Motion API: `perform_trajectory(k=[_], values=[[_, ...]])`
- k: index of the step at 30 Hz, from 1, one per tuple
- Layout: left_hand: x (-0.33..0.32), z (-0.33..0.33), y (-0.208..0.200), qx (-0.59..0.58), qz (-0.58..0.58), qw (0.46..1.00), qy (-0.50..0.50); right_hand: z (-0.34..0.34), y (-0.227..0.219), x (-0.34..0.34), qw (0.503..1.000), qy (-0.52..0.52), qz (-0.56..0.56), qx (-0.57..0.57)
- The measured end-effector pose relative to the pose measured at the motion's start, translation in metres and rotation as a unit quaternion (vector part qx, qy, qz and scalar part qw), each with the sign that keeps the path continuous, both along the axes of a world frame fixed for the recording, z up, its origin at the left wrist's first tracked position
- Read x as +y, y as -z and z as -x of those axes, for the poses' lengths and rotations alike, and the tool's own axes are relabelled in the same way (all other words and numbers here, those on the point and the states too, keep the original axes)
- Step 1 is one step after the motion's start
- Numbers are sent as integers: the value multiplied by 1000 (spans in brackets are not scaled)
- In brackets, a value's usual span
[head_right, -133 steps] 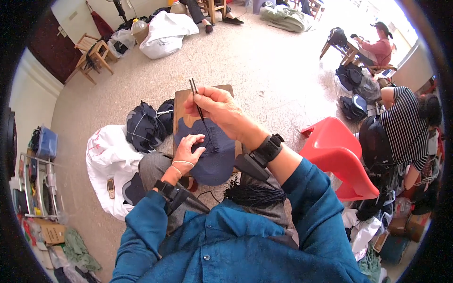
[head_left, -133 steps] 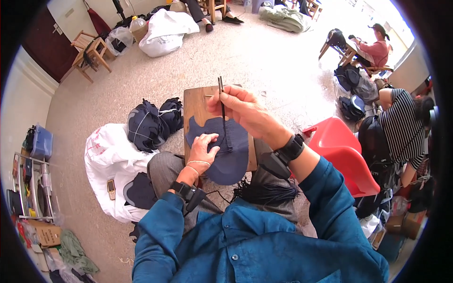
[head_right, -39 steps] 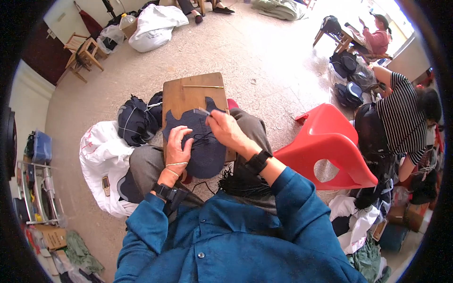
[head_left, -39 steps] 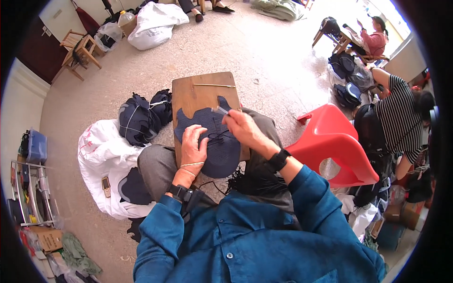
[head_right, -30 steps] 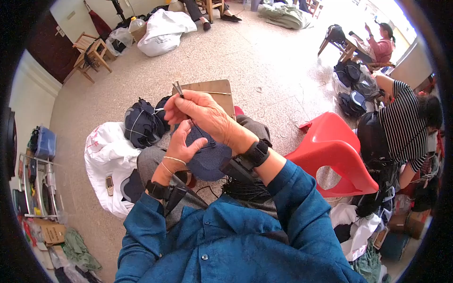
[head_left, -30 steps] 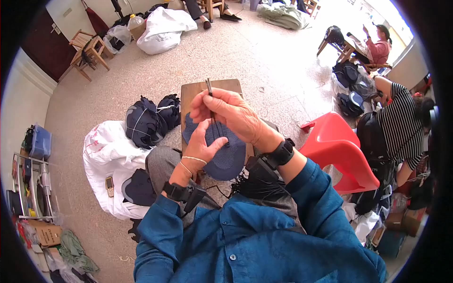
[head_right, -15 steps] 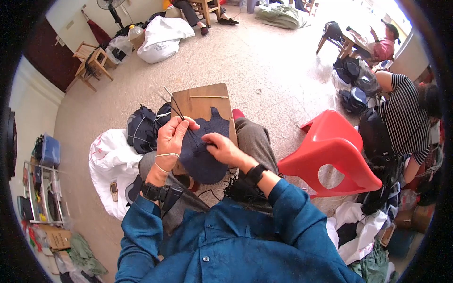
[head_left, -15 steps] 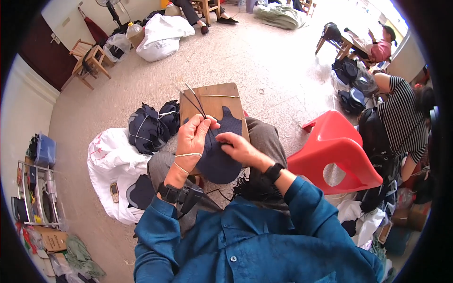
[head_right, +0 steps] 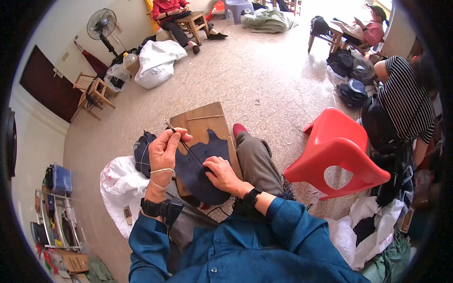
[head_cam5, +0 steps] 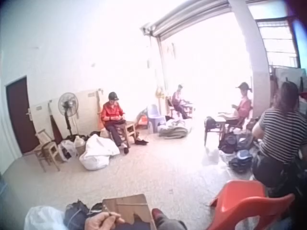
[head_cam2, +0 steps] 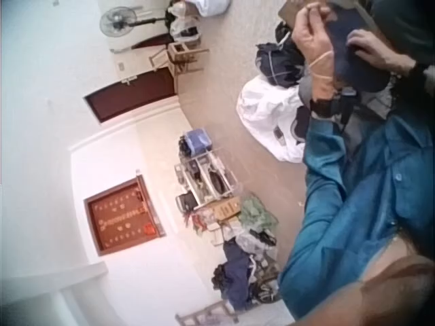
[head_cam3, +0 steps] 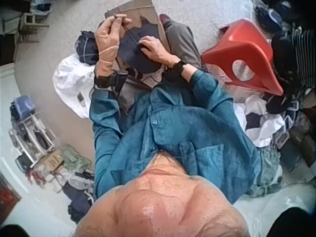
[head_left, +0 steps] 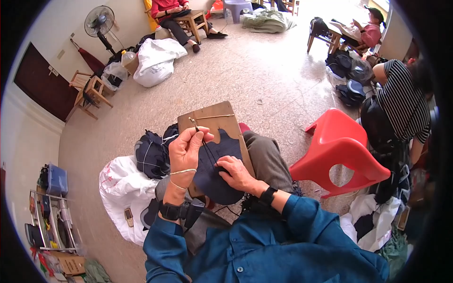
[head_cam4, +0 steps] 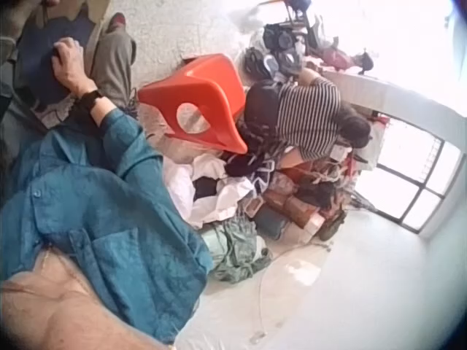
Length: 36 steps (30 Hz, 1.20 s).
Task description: Hand-stitching and threading a shoe upper component on a wooden board.
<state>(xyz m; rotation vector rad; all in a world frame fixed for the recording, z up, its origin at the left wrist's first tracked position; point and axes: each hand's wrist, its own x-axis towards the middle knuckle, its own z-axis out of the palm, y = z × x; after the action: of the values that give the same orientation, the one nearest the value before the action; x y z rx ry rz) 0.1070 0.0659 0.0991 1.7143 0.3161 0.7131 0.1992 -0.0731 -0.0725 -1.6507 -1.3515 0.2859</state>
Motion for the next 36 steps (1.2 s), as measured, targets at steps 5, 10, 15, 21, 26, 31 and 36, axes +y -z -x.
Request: perform_trajectory(k=[5,10,15,21,26,31,36], values=[[-1,2,-3,10,35,999,9,0,-4,0,999,14,7,30],[4,2,1,4,98,995,8,-3,-6,-1,995,5,9,97],[6,5,-2,-10,131,991,19,-1,-4,-1,995,5,5,103],[9,5,-7,-11,85,996,12,-2,-4,-4,994,12,1,109],[18,8,-5,-2,20,1000,-23,-1,-7,-3,992,1,3,127],[28,8,-4,27,-25,999,-28,-2,-3,-4,993,7,-11,120],[26,6,-5,-6,-77,996,-41,-2,-5,-4,992,10,-10,126]])
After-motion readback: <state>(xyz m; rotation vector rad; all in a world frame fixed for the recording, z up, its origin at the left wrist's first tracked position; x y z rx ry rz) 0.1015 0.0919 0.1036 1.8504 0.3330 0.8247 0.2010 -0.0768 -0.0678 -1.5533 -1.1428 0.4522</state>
